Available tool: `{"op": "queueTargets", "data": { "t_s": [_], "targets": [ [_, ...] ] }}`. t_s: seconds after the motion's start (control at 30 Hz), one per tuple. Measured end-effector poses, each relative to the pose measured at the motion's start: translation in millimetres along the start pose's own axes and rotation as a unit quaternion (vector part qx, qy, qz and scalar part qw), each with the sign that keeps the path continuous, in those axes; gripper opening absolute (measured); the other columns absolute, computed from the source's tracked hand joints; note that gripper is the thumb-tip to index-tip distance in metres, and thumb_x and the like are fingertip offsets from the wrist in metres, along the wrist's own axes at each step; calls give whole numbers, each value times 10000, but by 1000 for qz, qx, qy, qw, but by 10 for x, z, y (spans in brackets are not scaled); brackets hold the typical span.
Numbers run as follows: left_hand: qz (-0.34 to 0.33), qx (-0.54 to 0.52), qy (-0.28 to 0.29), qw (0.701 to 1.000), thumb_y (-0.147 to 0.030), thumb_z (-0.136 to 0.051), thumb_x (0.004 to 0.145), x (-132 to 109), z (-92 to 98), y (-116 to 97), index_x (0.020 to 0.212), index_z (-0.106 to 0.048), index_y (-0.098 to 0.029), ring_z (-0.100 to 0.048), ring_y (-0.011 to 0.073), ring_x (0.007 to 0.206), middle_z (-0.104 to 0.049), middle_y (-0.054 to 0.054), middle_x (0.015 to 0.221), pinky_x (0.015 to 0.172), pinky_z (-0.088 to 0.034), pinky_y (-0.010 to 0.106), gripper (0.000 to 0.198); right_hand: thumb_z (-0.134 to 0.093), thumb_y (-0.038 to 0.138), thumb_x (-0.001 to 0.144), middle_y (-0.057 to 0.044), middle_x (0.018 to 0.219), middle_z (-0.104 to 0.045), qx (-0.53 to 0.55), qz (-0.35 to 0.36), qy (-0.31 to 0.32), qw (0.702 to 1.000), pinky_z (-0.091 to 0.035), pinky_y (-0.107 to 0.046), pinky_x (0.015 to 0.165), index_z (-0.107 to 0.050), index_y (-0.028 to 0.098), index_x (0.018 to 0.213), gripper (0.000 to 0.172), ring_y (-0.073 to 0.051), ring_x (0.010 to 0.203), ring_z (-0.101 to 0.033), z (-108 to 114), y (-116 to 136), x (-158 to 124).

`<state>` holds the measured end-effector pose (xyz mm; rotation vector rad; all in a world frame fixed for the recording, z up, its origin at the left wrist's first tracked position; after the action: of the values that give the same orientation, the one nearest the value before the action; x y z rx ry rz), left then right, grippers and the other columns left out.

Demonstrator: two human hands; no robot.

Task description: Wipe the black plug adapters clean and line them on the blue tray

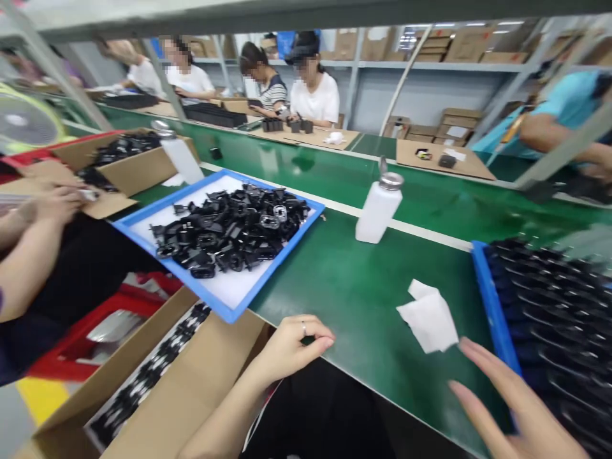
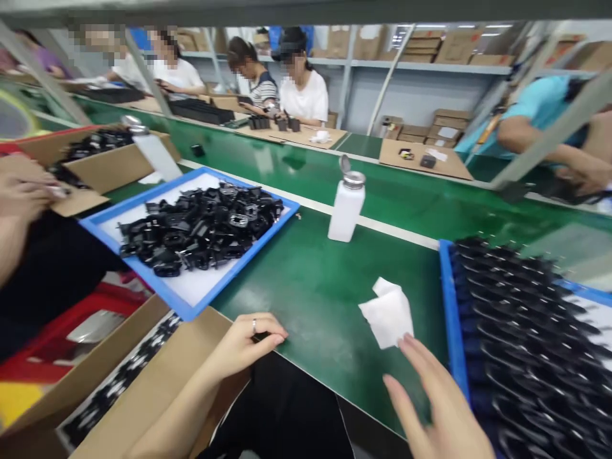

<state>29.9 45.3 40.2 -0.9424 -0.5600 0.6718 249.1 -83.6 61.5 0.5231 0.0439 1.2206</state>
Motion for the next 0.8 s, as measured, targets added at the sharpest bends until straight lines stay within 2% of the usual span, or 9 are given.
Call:
{"op": "queueTargets", "data": {
  "t_s": [0.13,0.27,0.33,0.43,0.53,0.6,0.67,0.77,0.8],
  "targets": [
    [-14,30,-39,999,-241,-452,745,-108,235,-53,713,-611,-178,-541,96,651,-612,14,669,623,-415,204,173,-295,433,757,-165,1091,-454,-67,21,-17,997,-426,-478,760,-463,160,1049,433,-325,986,-451,-405,118,484],
    [-5,46,-56,997,-212,-442,753,-189,403,3,706,-599,-166,-539,86,638,-605,13,669,612,-408,193,170,-293,151,733,-140,1140,-406,-172,50,-5,984,-407,-499,747,-504,214,1023,364,-330,1060,-378,-465,203,742],
    [3,54,-51,997,-205,-436,758,-178,392,66,706,-591,-164,-537,86,643,-602,13,673,617,-406,196,169,-331,67,690,-128,1174,-387,-227,46,49,972,-392,-528,729,-536,234,981,393,-352,1103,-314,-474,254,816],
    [-5,63,-16,998,-217,-424,767,-123,244,134,712,-585,-166,-535,92,651,-602,15,682,617,-401,205,177,-372,19,666,-126,1208,-366,-278,9,136,951,-343,-567,747,-569,210,897,359,-367,1140,-239,-489,261,922],
    [-28,65,13,997,-227,-412,774,-90,93,146,716,-583,-173,-536,96,655,-607,14,690,618,-397,211,188,-412,45,667,-139,1201,-371,-284,-23,167,944,-287,-595,771,-571,164,764,221,-370,1153,-202,-456,225,992],
    [-33,59,14,998,-227,-408,776,-84,52,145,713,-581,-178,-536,95,656,-607,11,691,621,-397,213,191,-437,93,669,-136,1185,-387,-240,-21,165,956,-270,-599,776,-540,157,687,123,-362,1155,-203,-409,249,998],
    [-29,40,4,999,-229,-415,773,-73,52,134,718,-579,-185,-537,95,665,-605,7,696,632,-400,214,179,-439,127,672,-121,1164,-411,-140,10,144,980,-283,-561,799,-494,164,646,71,-324,1143,-252,-335,356,980],
    [-17,-4,-42,999,-251,-479,734,-1,90,72,848,-559,-205,-527,124,837,-594,22,877,740,-396,248,146,-446,192,689,-83,1024,-515,74,38,116,990,-370,-434,777,-447,183,639,51,-247,988,-448,-214,559,914],
    [-6,-25,-60,998,-262,-520,704,43,96,50,934,-528,-213,-494,145,934,-562,34,989,796,-378,271,236,-453,223,697,-64,936,-550,144,33,114,982,-399,-392,739,-451,189,658,52,-222,896,-502,-198,615,884]
  ]
}}
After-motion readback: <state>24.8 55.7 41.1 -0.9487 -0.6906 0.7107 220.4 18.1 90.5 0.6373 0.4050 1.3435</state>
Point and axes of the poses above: each hand's wrist, its own x-axis towards the middle knuckle, its own z-axis out of the back of the hand, y = z × x, the point moved 7 cm from there along x, towards the middle knuckle
